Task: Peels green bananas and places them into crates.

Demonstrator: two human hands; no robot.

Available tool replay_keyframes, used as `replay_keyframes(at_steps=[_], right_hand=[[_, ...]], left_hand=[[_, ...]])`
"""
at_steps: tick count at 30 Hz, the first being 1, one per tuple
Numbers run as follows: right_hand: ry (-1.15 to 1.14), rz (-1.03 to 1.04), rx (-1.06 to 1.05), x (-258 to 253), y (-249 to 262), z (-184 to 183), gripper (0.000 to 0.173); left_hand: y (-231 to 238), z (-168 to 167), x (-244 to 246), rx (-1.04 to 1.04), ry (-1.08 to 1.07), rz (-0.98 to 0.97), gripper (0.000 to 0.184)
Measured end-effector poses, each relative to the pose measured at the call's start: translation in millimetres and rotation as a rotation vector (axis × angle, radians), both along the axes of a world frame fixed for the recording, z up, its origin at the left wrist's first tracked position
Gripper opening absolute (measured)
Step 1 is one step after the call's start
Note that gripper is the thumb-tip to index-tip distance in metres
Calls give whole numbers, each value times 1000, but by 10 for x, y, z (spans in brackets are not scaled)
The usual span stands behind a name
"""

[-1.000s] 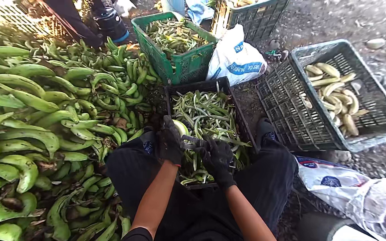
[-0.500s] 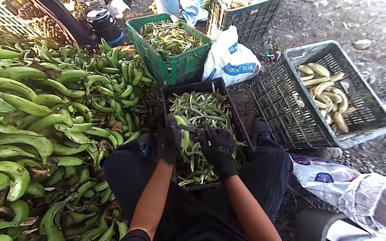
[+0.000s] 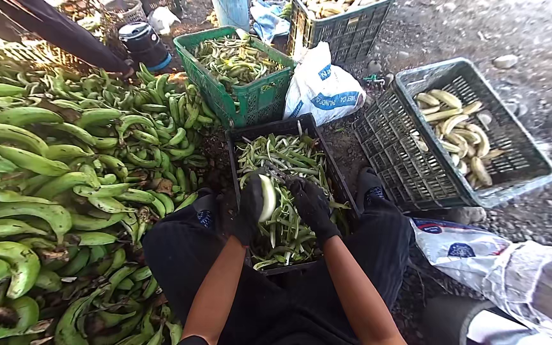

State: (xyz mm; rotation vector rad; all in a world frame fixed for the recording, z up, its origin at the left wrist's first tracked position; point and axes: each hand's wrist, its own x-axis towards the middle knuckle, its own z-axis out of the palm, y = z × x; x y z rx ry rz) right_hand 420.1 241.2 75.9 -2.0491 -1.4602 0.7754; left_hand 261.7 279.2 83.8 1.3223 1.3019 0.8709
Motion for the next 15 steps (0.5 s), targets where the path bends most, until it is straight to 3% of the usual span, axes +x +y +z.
replay_keyframes(at_steps=[3, 7, 10, 13, 15], right_hand=[[-109, 22, 109, -124, -151, -159, 64], [-284, 60, 516, -214, -319, -454, 71], [-264, 25, 439, -183, -337, -351, 65], [-168, 27, 94, -122, -265, -104, 58], [-199, 22, 69, -111, -239, -82, 61]], left_hand=[[71, -163, -43, -248, -537, 233, 54], [101, -180, -86, -562, -922, 309, 49], [79, -201, -73, -530, -879, 267, 45], [14, -157, -25, -299, -596, 226, 43], [13, -169, -18, -201, -485, 199, 45]])
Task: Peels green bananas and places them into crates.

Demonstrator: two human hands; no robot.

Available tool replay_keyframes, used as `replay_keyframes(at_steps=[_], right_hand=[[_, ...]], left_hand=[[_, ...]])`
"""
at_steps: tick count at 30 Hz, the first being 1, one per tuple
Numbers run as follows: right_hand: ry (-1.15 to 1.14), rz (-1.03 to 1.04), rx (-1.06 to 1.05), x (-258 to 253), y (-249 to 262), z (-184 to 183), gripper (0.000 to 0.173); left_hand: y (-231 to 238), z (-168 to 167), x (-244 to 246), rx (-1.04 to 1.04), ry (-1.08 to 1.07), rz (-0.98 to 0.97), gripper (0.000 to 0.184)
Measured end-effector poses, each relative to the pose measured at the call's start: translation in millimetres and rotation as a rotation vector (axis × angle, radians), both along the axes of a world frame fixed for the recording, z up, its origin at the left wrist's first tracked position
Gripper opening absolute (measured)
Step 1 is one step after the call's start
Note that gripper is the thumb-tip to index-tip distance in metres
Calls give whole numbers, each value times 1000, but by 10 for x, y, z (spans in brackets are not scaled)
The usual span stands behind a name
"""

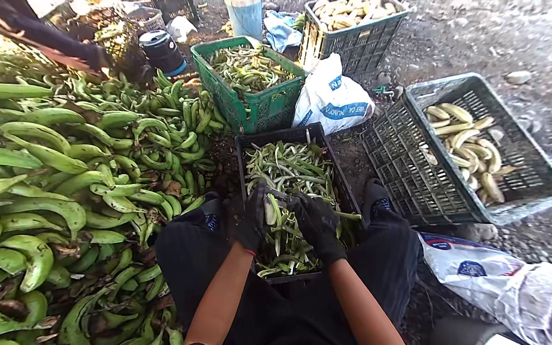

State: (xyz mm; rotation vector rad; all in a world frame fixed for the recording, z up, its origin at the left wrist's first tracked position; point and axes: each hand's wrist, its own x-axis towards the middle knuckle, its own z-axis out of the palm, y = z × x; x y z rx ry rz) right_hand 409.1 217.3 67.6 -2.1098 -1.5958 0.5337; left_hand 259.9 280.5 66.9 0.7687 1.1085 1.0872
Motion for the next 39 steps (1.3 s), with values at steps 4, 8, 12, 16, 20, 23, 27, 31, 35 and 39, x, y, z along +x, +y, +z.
replay_keyframes(at_steps=[4, 8, 12, 16, 20, 23, 27, 31, 35, 39], right_hand=[[-94, -11, 131, -56, -47, -53, 75], [75, -42, -84, -28, 45, 94, 68], [273, 38, -118, 73, 121, 166, 55], [361, 30, -99, 143, 131, 155, 57], [320, -58, -65, 177, 103, 128, 52], [139, 12, 81, 130, -72, -27, 46], [53, 155, 173, 122, -265, -164, 56], [19, 151, 190, 144, -307, -135, 57], [78, 99, -20, 81, -269, -2, 53], [253, 12, -133, -20, -143, -91, 50]], left_hand=[[29, 56, -36, 89, 235, -6, 53], [-18, 311, 24, 386, 685, -174, 44], [-204, 423, 8, 477, 696, -312, 46], [-201, 283, -18, 633, 666, -328, 49], [-223, 313, 88, 492, 568, -198, 47], [-56, 228, 79, 193, -93, -96, 44], [67, 51, -41, -102, -330, -183, 43], [58, 5, -63, -150, -290, -212, 42], [-24, 56, -31, -48, -52, -118, 41], [-78, 118, 63, 204, 425, 2, 50]])
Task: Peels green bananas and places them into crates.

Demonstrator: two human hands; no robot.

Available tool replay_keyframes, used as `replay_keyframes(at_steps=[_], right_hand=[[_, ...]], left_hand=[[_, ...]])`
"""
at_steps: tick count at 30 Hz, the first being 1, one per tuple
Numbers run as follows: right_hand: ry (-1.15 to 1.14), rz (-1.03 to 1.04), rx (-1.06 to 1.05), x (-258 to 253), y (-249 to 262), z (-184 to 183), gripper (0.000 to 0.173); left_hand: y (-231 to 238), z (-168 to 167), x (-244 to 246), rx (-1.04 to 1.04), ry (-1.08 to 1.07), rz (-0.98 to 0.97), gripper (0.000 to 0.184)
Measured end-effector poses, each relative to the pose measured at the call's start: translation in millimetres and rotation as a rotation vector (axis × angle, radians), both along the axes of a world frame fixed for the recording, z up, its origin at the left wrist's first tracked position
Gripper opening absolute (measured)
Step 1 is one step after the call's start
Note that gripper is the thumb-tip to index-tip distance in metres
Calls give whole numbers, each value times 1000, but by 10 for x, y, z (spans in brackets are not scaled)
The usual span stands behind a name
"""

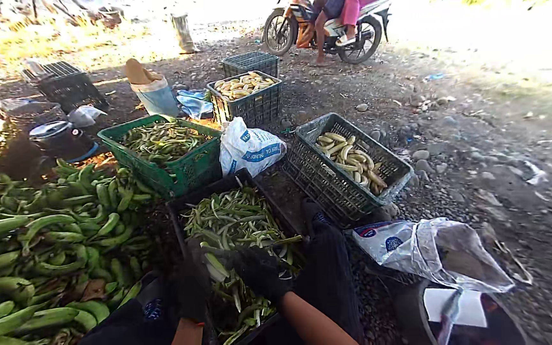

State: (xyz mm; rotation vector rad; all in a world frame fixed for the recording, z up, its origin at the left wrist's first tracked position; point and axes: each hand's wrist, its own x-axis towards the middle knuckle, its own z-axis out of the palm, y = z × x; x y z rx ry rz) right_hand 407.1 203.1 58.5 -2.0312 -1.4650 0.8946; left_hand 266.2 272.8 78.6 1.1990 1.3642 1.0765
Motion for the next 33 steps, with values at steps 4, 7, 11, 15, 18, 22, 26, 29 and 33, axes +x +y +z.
replay_keyframes(at_steps=[4, 7, 11, 15, 18, 22, 26, 29, 33], right_hand=[[124, -25, -31, -60, 93, 0, 49], [200, -42, -69, -49, 124, 37, 52], [256, 27, 42, 31, 70, 44, 40], [237, -74, 29, 120, 130, -57, 44], [177, -107, 6, 192, 175, -35, 48], [28, -119, 65, 279, 229, -12, 54], [-168, 56, 167, 368, 217, 104, 53], [-215, 221, 366, 396, 159, -28, 49], [-273, 331, 483, 385, 83, -90, 56]], left_hand=[[5, 35, 33, 95, 217, 9, 50], [-128, 98, 69, 182, 329, -102, 46], [-277, 329, 132, 77, 264, -178, 46], [-3, 79, 67, -72, -425, -141, 54], [70, 41, -16, -158, -531, -128, 47], [113, 39, -45, -125, -530, -89, 40], [147, 5, -128, -47, -426, -149, 37], [165, -144, -256, -100, -350, -184, 40], [85, -26, -277, -207, -402, -214, 41]])
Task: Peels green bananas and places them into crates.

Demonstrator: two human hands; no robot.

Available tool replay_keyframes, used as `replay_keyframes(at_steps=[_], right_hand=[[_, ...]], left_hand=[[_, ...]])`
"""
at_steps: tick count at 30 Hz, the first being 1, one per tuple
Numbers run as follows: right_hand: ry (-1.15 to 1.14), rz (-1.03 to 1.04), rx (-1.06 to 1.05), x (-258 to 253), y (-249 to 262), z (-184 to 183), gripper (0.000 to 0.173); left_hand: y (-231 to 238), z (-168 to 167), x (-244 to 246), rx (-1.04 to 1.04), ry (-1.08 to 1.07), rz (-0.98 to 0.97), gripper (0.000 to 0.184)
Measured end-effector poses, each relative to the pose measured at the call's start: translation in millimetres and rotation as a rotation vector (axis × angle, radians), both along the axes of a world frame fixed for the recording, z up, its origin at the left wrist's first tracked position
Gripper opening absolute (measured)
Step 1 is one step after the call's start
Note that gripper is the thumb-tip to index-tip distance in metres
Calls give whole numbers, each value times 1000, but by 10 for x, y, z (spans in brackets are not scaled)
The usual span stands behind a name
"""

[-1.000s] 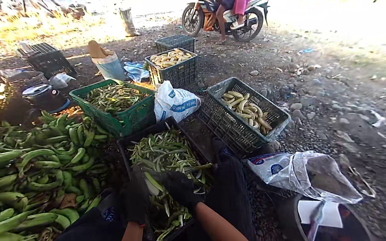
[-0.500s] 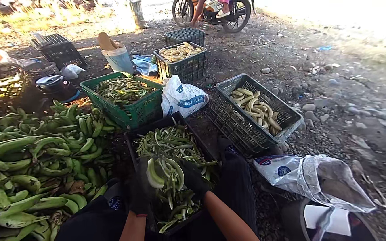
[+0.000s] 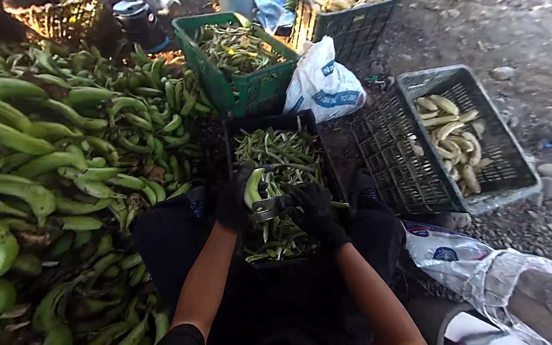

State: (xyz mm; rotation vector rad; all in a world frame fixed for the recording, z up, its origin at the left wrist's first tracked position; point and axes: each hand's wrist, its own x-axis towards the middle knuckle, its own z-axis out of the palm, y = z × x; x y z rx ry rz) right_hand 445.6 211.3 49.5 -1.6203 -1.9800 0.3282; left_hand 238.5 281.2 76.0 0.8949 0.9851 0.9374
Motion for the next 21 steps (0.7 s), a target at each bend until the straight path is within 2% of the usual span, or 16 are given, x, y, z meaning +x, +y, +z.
replay_keyframes(at_steps=[3, 8, 12, 16, 17, 19, 21], right_hand=[[-13, -40, -31, -19, -29, 62, 51], [80, -122, -257, -91, -3, 159, 54], [130, -259, -424, -220, 150, 208, 53], [220, -391, -488, -264, 308, 199, 50], [262, -398, -463, -241, 327, 197, 52], [332, -400, -378, -183, 327, 190, 53], [339, -350, -330, -79, 299, 219, 52]], left_hand=[[-29, 62, 31, 16, 40, -56, 43], [42, 56, 88, 45, 230, 48, 55], [50, -4, 221, 115, 193, 79, 65], [-10, 85, 317, 229, 517, 108, 60], [-2, 86, 319, 230, 544, 106, 61], [48, 52, 261, 203, 476, 73, 61], [107, 8, 225, 181, 322, 68, 61]])
